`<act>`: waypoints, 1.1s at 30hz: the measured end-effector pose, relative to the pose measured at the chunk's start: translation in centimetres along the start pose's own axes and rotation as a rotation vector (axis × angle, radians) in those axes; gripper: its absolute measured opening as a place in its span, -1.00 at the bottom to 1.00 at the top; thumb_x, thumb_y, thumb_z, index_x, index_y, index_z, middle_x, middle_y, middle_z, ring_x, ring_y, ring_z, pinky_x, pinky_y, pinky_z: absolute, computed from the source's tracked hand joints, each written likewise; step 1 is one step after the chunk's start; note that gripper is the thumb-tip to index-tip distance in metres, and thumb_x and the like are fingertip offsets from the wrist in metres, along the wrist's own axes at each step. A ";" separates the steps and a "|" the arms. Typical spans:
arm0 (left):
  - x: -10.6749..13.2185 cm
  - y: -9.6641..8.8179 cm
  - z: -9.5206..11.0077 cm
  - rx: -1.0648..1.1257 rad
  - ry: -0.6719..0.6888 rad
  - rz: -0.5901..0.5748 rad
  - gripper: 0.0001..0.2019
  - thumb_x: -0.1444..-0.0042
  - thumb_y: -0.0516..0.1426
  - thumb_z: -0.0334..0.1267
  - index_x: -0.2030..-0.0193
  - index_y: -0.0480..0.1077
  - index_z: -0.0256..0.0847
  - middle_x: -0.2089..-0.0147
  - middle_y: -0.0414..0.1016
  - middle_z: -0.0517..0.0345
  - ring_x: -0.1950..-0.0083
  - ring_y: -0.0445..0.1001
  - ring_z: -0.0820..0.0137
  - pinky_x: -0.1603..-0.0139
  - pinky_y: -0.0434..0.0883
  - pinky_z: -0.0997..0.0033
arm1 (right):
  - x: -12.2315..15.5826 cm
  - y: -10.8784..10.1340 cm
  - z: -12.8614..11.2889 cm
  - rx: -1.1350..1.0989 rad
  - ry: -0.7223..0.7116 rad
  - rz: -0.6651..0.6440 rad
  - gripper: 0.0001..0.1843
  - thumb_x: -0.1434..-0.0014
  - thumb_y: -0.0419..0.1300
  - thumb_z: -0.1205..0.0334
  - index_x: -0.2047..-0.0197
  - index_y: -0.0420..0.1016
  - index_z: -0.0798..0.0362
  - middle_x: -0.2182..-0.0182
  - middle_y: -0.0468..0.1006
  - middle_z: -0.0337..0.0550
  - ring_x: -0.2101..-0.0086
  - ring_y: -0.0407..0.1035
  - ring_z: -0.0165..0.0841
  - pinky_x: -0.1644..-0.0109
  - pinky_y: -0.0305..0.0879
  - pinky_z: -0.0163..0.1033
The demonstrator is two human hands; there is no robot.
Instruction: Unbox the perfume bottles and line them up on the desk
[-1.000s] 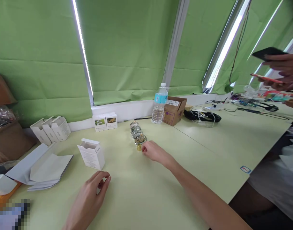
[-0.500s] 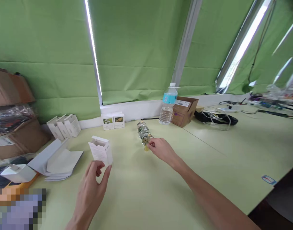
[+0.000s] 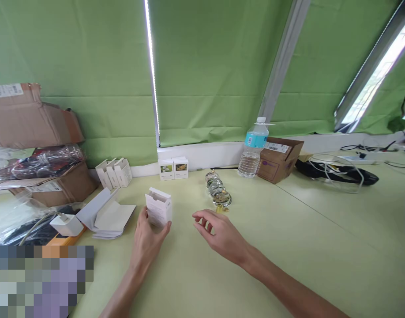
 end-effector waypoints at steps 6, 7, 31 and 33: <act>2.9 -0.3 4.8 -0.268 0.343 0.083 -0.34 -0.03 0.13 -0.17 -0.28 0.01 -0.13 -0.13 0.23 -0.08 -0.09 0.34 0.10 0.06 0.41 0.11 | 0.4 -0.8 -1.6 -0.056 -0.039 0.067 -0.63 -0.26 0.07 0.17 -0.13 0.30 -0.05 0.32 0.47 -0.22 0.47 0.29 -0.43 0.33 0.29 -0.29; 3.5 -0.2 5.5 -0.306 0.401 0.093 -0.34 -0.03 0.13 -0.20 -0.27 0.02 -0.15 -0.14 0.23 -0.09 -0.11 0.32 0.10 0.01 0.38 0.09 | 0.3 -0.9 -1.3 -0.050 -0.019 0.077 -0.63 -0.25 0.08 0.15 -0.12 0.30 -0.05 0.34 0.46 -0.23 0.49 0.27 -0.44 0.34 0.27 -0.28; 6.0 0.2 7.8 -0.375 0.582 0.041 0.00 0.02 0.20 0.12 -0.41 -0.27 -0.15 -0.40 -0.02 -0.16 -0.34 0.09 0.01 -0.17 0.28 -0.01 | 0.2 -6.0 3.1 -0.685 0.283 0.345 -0.65 -0.17 0.17 -0.06 0.26 0.38 0.10 0.74 0.37 -0.32 0.73 0.30 -0.41 0.70 0.18 -0.37; 6.7 0.6 8.4 -0.355 0.621 0.016 0.07 0.09 0.24 0.13 -0.42 -0.29 -0.15 -0.41 -0.04 -0.18 -0.35 0.10 -0.02 -0.16 0.31 -0.02 | 0.4 -3.8 1.5 -0.779 0.313 0.208 -0.59 -0.20 0.13 -0.07 0.12 0.37 0.14 0.75 0.42 -0.28 0.75 0.32 -0.38 0.70 0.25 -0.34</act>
Point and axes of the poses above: each hand's wrist, its own x-axis away from the middle knuckle, its own y-axis out of the palm, z = x × y, the point moved 10 cm from there along -x, towards the middle knuckle
